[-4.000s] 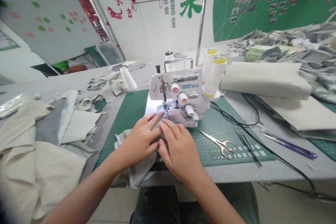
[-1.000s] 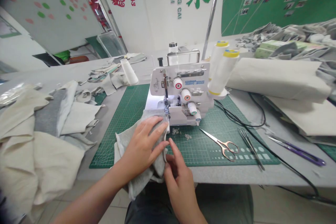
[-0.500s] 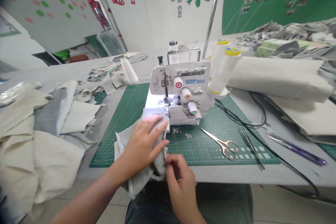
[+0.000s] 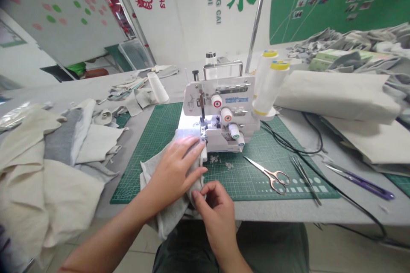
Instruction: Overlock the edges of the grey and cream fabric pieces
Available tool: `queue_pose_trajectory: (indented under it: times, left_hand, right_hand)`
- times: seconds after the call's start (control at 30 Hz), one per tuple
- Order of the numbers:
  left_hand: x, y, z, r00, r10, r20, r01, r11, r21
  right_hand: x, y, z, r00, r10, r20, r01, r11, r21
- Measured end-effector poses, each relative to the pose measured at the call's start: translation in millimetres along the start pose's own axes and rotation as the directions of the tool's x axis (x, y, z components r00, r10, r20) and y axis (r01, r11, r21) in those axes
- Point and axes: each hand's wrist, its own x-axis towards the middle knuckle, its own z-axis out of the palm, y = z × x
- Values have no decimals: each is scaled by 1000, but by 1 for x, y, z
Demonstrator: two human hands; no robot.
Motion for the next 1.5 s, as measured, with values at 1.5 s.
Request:
queue_pose_trajectory:
  times: [1.5]
  left_hand:
    - [-5, 28, 10, 988, -151, -39, 152, 988, 28]
  right_hand:
    - [5, -7, 0, 998, -55, 11, 53, 994, 100]
